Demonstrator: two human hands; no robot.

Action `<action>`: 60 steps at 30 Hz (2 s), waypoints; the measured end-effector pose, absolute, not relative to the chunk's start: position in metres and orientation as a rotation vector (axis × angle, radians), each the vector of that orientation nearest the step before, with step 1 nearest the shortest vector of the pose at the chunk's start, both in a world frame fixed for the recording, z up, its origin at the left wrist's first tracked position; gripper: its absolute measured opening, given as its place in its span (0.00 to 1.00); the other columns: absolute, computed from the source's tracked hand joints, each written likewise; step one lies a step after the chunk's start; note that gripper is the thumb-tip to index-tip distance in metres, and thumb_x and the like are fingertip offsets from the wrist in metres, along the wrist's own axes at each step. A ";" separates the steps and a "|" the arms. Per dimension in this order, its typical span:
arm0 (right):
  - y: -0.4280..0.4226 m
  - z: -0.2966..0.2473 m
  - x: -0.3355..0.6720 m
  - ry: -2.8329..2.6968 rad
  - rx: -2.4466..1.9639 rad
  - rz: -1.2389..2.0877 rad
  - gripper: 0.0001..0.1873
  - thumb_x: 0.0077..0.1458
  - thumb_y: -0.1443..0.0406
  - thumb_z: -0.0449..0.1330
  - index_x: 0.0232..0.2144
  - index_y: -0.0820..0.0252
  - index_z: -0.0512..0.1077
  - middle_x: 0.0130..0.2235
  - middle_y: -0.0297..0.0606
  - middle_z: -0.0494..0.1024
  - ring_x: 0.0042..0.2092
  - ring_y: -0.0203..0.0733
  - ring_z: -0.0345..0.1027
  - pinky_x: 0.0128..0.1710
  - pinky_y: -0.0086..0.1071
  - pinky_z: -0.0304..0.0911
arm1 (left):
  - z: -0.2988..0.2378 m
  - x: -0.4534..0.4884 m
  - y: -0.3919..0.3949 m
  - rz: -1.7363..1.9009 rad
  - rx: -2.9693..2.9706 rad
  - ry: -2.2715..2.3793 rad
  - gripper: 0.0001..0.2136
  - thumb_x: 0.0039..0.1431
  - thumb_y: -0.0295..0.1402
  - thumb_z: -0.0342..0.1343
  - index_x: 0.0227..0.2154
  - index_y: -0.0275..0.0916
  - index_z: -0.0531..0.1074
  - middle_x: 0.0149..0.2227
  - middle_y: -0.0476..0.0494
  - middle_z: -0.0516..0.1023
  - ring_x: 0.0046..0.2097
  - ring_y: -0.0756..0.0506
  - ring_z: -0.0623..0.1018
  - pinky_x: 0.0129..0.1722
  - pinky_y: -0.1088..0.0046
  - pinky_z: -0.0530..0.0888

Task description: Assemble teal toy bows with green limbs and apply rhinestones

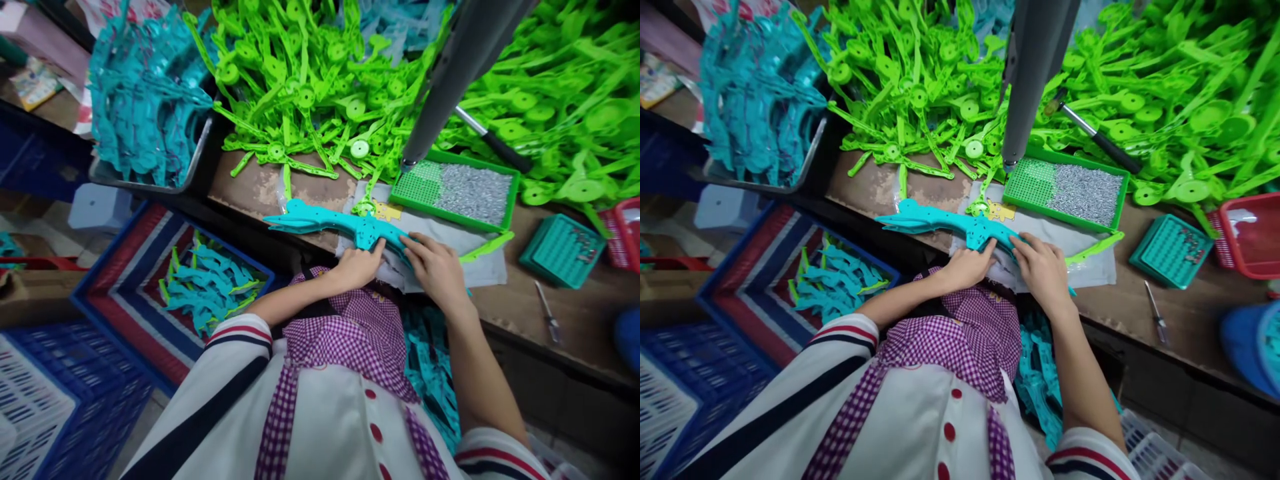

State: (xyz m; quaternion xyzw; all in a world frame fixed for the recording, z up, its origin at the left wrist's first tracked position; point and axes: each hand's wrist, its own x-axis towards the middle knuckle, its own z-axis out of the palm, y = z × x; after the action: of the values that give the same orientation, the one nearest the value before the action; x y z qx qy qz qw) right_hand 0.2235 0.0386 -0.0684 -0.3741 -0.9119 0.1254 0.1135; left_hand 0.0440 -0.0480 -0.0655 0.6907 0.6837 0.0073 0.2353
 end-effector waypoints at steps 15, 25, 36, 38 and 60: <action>0.037 -0.070 0.226 -2.675 -1.065 0.305 0.23 0.72 0.57 0.47 0.57 0.54 0.76 0.59 0.44 0.77 0.54 0.54 0.74 0.51 0.49 0.65 | -0.059 -0.010 -0.084 0.404 2.205 1.688 0.21 0.75 0.39 0.43 0.64 0.41 0.67 0.44 0.39 0.82 0.45 0.41 0.79 0.50 0.61 0.74; 0.035 -0.071 0.234 -2.667 -1.029 0.319 0.23 0.72 0.56 0.48 0.58 0.56 0.75 0.60 0.46 0.76 0.54 0.55 0.74 0.54 0.51 0.65 | -0.063 -0.095 -0.012 0.250 2.143 1.672 0.18 0.61 0.36 0.63 0.53 0.40 0.75 0.48 0.40 0.80 0.50 0.39 0.78 0.50 0.62 0.72; 0.034 -0.072 0.236 -2.826 -0.954 0.091 0.29 0.70 0.66 0.47 0.70 0.54 0.59 0.67 0.47 0.69 0.63 0.56 0.69 0.62 0.56 0.59 | -0.073 -0.081 0.000 0.399 2.084 1.551 0.18 0.59 0.36 0.64 0.50 0.37 0.73 0.51 0.36 0.78 0.54 0.38 0.76 0.54 0.61 0.72; 0.034 -0.076 0.235 -2.849 -0.918 0.080 0.31 0.69 0.68 0.48 0.72 0.54 0.56 0.68 0.46 0.66 0.66 0.58 0.65 0.62 0.55 0.60 | -0.075 -0.081 0.003 0.391 2.092 1.491 0.18 0.61 0.38 0.63 0.51 0.36 0.73 0.52 0.36 0.78 0.55 0.38 0.76 0.55 0.60 0.71; 0.134 0.025 0.056 -1.866 -0.898 0.772 0.26 0.68 0.46 0.51 0.57 0.55 0.66 0.50 0.43 0.76 0.51 0.48 0.71 0.51 0.52 0.69 | -0.073 -0.082 0.003 0.363 2.090 1.489 0.16 0.62 0.36 0.62 0.50 0.35 0.74 0.48 0.36 0.78 0.50 0.39 0.77 0.51 0.61 0.75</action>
State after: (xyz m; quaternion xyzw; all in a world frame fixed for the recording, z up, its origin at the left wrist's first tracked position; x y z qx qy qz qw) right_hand 0.0556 0.1335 0.0250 -0.3629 -0.7544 0.3121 0.4492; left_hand -0.0818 0.0032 -0.0733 0.7762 0.5530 0.1347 0.2713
